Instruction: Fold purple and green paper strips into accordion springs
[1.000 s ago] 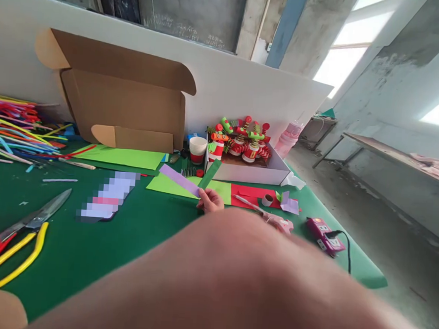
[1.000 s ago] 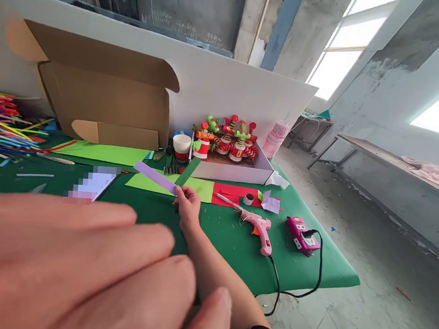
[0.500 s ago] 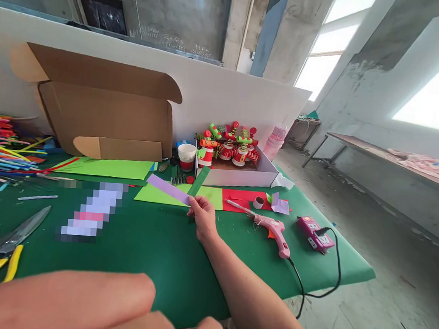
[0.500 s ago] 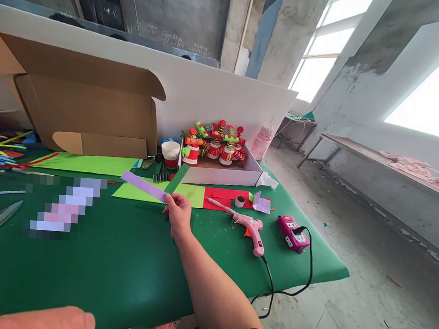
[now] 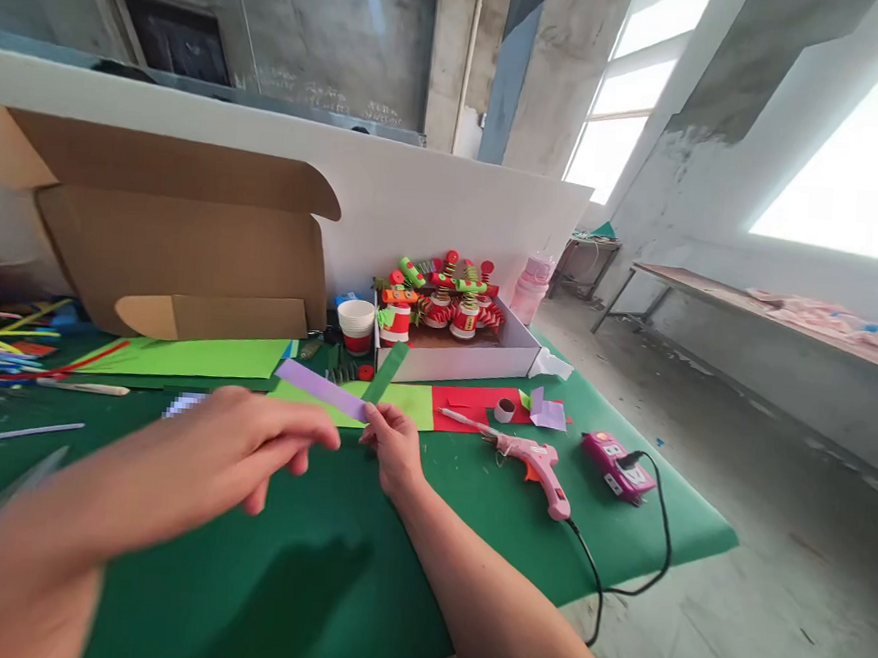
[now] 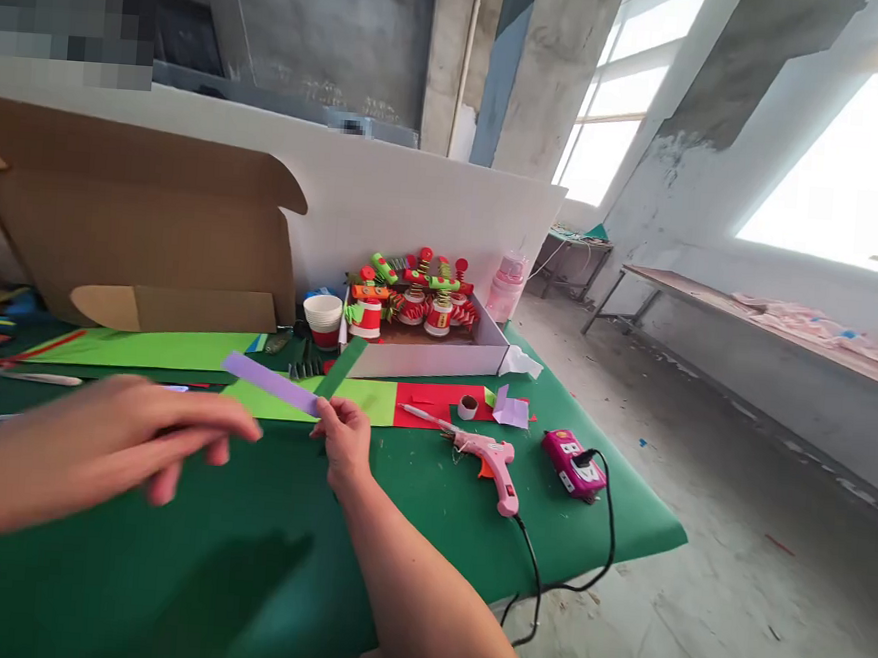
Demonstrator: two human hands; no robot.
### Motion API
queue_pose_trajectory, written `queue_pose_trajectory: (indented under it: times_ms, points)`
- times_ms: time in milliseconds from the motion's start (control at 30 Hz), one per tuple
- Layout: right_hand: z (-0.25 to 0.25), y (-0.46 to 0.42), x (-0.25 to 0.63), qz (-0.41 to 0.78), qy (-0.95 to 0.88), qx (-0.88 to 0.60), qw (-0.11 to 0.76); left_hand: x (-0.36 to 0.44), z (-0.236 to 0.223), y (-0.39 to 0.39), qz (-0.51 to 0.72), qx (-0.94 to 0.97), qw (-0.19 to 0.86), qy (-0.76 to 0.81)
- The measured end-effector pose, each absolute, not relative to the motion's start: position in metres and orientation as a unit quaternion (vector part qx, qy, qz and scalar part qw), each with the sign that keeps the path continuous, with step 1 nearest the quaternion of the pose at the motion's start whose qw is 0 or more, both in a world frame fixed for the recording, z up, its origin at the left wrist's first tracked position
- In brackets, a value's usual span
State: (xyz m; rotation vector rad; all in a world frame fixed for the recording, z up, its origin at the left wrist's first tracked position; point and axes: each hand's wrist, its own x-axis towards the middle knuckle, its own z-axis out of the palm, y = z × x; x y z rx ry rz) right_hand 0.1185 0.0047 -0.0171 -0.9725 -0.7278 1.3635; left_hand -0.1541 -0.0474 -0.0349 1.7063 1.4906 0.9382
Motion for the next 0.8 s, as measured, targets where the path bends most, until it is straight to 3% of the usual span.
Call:
queue_pose_trajectory:
  times_ms: [67, 133, 267, 400, 633, 800]
  points:
    - [-0.016, 0.006, 0.12, 0.599, -0.293, -0.407, 0.624, -0.088, 0.038, -0.008, 0.255, 0.702, 0.35, 0.565]
    - [-0.014, 0.006, 0.122, 0.607, -0.27, -0.398, 0.633, -0.042, 0.064, 0.013, 0.252, 0.694, 0.344, 0.58]
    - [-0.013, 0.007, 0.123, 0.621, -0.251, -0.393, 0.631, -0.02, 0.034, 0.01, 0.385, 0.581, 0.471, 0.541]
    - [-0.014, 0.007, 0.122, 0.597, -0.269, -0.397, 0.644, -0.025, 0.015, 0.001, 0.395, 0.577, 0.572, 0.429]
    - [-0.012, 0.003, 0.119, 0.533, -0.389, -0.434, 0.614, -0.009, 0.011, 0.004, 0.47, 0.51, 0.534, 0.483]
    - [-0.012, 0.002, 0.117, 0.574, -0.38, -0.421, 0.59, -0.011, 0.003, 0.006, 0.495, 0.488, 0.507, 0.511]
